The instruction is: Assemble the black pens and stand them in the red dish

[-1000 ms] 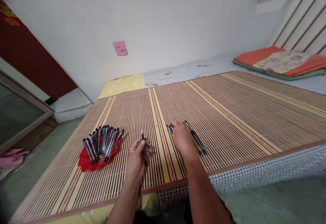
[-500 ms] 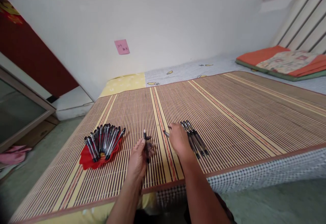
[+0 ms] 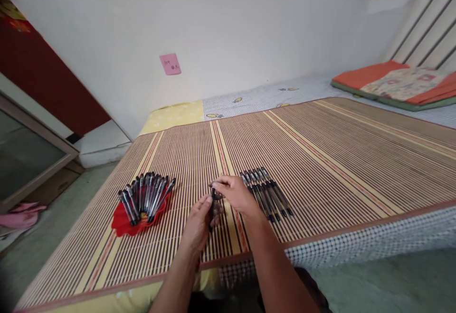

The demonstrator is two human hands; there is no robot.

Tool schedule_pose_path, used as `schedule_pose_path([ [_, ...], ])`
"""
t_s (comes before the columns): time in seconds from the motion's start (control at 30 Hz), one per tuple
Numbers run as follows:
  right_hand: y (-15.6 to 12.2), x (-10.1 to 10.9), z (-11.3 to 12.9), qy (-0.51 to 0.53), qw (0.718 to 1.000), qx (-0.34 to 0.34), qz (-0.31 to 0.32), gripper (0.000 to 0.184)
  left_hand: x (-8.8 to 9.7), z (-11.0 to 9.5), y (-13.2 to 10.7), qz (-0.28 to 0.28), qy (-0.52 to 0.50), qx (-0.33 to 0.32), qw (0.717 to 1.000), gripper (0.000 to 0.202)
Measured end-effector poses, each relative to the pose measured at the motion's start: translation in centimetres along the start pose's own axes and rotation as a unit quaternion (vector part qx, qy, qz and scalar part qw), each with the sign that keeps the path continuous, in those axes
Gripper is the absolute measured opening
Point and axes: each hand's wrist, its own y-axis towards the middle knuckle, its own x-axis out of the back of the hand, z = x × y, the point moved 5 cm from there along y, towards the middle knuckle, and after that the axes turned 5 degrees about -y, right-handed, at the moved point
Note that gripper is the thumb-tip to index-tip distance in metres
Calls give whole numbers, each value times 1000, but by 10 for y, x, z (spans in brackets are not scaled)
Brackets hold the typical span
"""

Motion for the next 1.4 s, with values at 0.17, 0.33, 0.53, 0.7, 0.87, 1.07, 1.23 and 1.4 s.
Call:
schedule_pose_path([
  [0.17, 0, 5, 3, -44, 999, 17, -13, 24, -1, -3, -1, 6, 28, -11, 1000, 33],
  [0.33, 1, 22, -4, -331, 936, -5, -116, 23, 0, -7, -2, -20, 23, -14, 999, 33],
  [0.53, -3, 20, -24, -505, 854, -88, -88, 12, 1, -8, -2, -36, -2, -15, 999, 34],
  [0.7, 0, 17, -23, -453, 884, -72, -90, 16, 3, -6, 0, -34, -23, -12, 999, 33],
  [0.87, 4, 23, -12, -76, 989, -26, -122, 19, 7, -2, 1, -30, -13, -13, 999, 31],
  [1.07, 0, 27, -1, 126, 981, -15, -147, 31, 5, -2, 0, -27, 7, -2, 1000, 30],
  [1.23, -2, 22, 5, 109, 989, -17, -96, 28, 3, 0, -1, -28, 9, 5, 1000, 31],
  [1.4, -5, 14, 12, 61, 998, -8, -3, 21, 2, -1, -2, -20, 6, 4, 1000, 32],
])
